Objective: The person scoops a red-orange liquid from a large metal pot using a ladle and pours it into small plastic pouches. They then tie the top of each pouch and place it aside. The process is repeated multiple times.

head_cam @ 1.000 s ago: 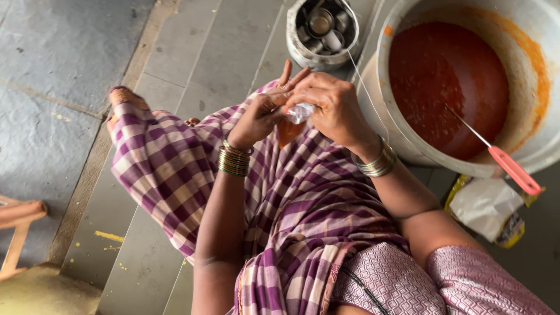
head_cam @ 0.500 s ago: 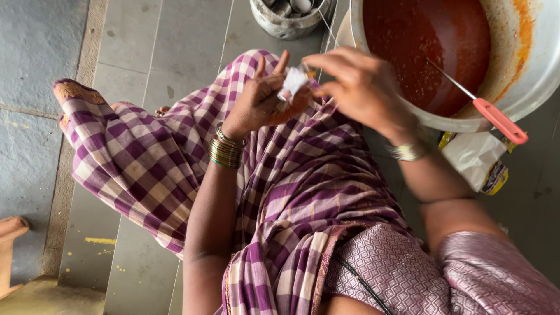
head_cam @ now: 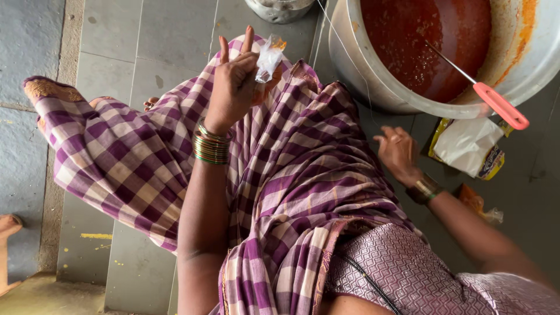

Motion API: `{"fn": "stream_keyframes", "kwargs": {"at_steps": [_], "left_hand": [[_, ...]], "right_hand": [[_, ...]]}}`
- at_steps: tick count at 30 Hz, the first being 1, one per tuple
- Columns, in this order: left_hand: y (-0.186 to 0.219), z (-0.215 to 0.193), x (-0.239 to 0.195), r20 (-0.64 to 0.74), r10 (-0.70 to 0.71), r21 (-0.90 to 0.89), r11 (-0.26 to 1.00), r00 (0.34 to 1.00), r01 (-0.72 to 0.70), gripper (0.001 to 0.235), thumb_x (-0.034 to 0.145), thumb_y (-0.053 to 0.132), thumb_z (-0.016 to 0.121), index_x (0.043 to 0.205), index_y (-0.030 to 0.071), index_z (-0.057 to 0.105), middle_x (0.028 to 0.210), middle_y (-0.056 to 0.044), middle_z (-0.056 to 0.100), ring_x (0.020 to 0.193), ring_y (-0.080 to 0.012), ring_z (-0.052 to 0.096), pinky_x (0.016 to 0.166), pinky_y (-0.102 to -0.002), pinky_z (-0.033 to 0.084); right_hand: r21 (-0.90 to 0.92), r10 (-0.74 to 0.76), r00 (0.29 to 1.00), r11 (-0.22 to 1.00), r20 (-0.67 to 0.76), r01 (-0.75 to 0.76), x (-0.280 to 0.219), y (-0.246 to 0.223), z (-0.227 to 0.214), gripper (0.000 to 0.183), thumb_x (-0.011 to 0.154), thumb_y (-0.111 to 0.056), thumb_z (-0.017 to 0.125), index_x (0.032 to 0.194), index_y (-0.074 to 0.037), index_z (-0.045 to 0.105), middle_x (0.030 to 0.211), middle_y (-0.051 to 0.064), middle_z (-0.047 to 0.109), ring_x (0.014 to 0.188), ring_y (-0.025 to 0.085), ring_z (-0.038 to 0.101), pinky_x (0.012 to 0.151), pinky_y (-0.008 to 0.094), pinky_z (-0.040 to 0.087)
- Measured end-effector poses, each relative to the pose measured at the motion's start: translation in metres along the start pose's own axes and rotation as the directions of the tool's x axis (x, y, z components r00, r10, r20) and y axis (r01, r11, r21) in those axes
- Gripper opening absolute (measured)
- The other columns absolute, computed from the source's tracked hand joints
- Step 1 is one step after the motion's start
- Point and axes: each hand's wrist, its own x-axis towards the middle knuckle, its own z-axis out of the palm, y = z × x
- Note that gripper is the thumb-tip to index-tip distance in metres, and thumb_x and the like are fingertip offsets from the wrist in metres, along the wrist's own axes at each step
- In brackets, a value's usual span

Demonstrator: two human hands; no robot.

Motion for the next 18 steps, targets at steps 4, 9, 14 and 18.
{"fn": "stream_keyframes", "kwargs": {"at_steps": [4, 9, 14, 18], "left_hand": [[-0.002, 0.004, -0.001, 0.018, -0.003, 0.005, 1.0, 1.0, 0.003, 0.022, 0.088, -0.011, 0.057, 0.07, 0.001, 0.053, 0.065, -0.005, 0.047, 0.084, -0.0158, 0.071, 0.128, -0.062, -0.006], [0.0, 0.005, -0.003, 0.061, -0.048, -0.013, 0.999, 0.997, 0.049, 0.023, 0.087, -0.013, 0.055, 0.069, 0.001, 0.049, 0.063, -0.006, 0.045, 0.069, -0.0163, 0.064, 0.133, -0.059, 0.004], [0.003, 0.005, -0.008, 0.077, 0.043, -0.014, 0.999, 0.996, -0.042, 0.021, 0.082, -0.013, 0.06, 0.071, -0.001, 0.046, 0.066, -0.007, 0.037, 0.116, -0.0276, 0.073, 0.129, -0.06, 0.005], [0.005, 0.002, -0.009, 0.156, 0.025, -0.122, 0.993, 0.987, -0.006, 0.023, 0.086, -0.017, 0.057, 0.073, -0.002, 0.044, 0.071, -0.005, 0.036, 0.148, -0.0366, 0.049, 0.133, -0.058, 0.007]], "right_hand": [[0.077, 0.174, 0.963, 0.984, -0.206, -0.161, -0.003, 0.036, 0.061, 0.028, 0.094, -0.021, 0.077, 0.106, 0.003, 0.076, 0.099, 0.024, 0.07, 0.085, 0.038, 0.068, 0.074, 0.047, 0.054], [0.025, 0.271, 0.949, 0.962, -0.162, -0.27, 0.009, 0.036, 0.099, 0.015, 0.092, -0.023, 0.076, 0.097, -0.008, 0.079, 0.096, 0.018, 0.073, 0.083, 0.036, 0.069, 0.071, 0.047, 0.054], [0.234, 0.291, 0.956, 0.927, 0.044, -0.293, 0.03, -0.007, 0.044, 0.008, 0.092, -0.014, 0.071, 0.094, -0.009, 0.078, 0.092, 0.014, 0.076, 0.078, 0.031, 0.072, 0.07, 0.042, 0.056], [0.478, 0.011, 0.993, 0.877, -0.116, 0.046, 0.043, -0.075, -0.037, 0.003, 0.093, 0.0, 0.07, 0.091, -0.001, 0.069, 0.093, 0.01, 0.077, 0.084, 0.017, 0.076, 0.07, 0.031, 0.057]]}}
